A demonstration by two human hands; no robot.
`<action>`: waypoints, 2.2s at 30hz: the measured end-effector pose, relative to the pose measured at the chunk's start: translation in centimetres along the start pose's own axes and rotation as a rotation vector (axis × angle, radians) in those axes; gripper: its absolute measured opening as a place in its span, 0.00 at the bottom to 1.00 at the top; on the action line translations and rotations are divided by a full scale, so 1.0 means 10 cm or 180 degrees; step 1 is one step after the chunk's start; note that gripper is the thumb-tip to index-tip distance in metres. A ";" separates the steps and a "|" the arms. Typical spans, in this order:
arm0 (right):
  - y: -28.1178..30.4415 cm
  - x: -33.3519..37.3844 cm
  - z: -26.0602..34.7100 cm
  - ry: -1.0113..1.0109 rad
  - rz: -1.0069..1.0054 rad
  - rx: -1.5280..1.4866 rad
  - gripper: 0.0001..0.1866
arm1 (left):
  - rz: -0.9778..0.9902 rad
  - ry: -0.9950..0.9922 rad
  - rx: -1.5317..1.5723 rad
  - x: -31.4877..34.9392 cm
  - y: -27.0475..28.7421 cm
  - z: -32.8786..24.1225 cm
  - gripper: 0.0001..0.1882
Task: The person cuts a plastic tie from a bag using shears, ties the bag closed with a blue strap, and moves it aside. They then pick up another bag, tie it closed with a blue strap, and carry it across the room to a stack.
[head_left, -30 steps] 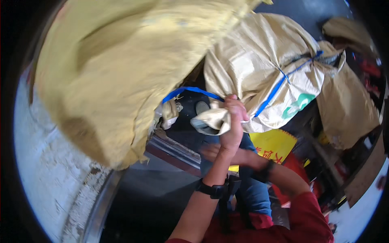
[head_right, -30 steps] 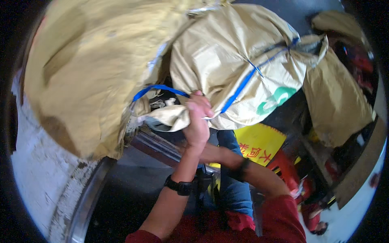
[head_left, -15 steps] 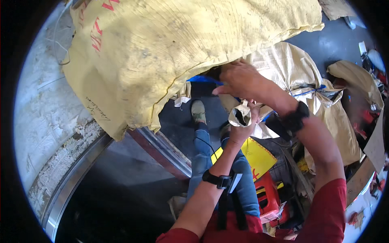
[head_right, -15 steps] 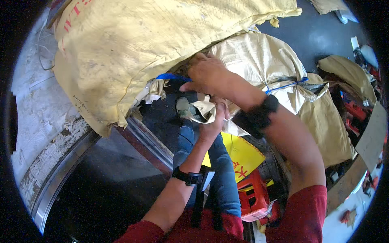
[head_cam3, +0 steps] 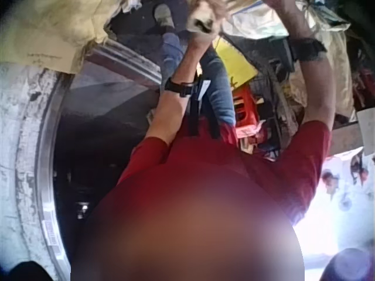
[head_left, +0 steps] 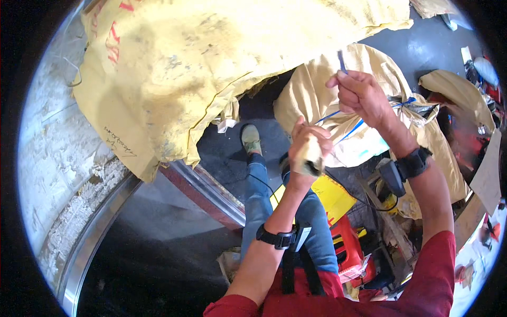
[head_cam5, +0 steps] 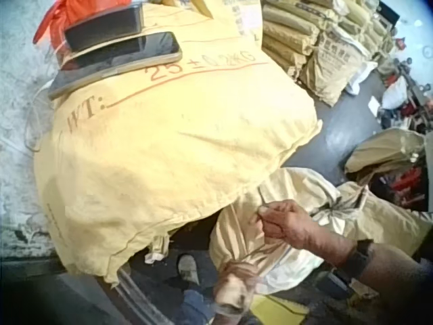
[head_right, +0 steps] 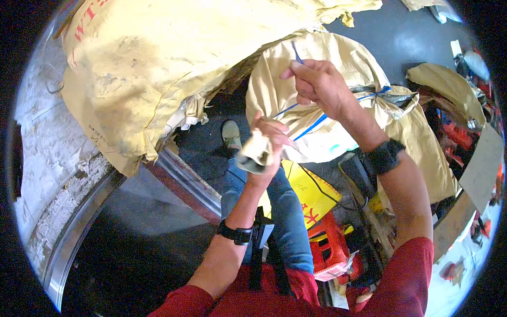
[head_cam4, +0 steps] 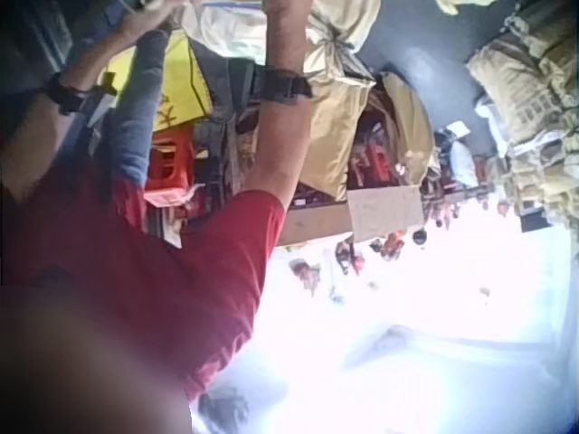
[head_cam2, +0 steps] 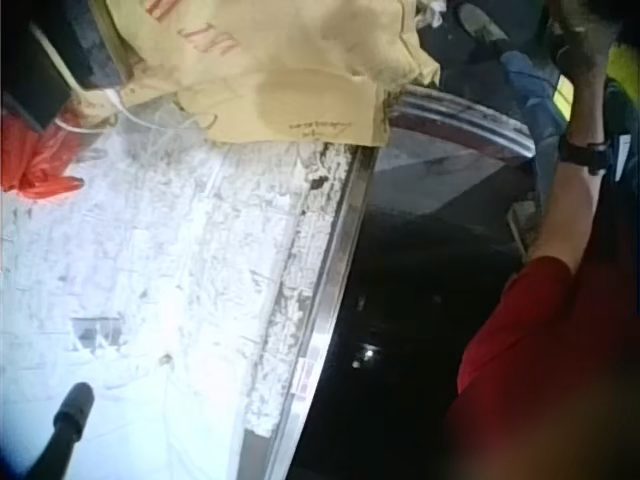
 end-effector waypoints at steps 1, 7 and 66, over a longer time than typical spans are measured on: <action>0.04 0.10 0.00 0.0023 -0.0171 -0.0120 0.15 | -0.0095 0.0068 -0.0058 -0.05 0.03 -0.06 0.07; -0.23 1.14 -0.32 0.2143 0.0321 0.1236 0.10 | -0.1093 0.2815 0.1270 -0.08 -0.02 0.24 0.19; -0.30 0.87 -0.81 0.1814 -0.3620 -0.2113 0.10 | 0.2537 0.2103 -0.0428 -0.97 -0.79 -0.07 0.08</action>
Point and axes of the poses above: each hand's wrist, its own x-axis away from the middle knuckle, its own y-axis out of the back of the hand, z = x × y, the point moved 7 cm from there along -x, towards the middle knuckle, and after that the axes turned 2 degrees about -x, right-handed, at the moved point
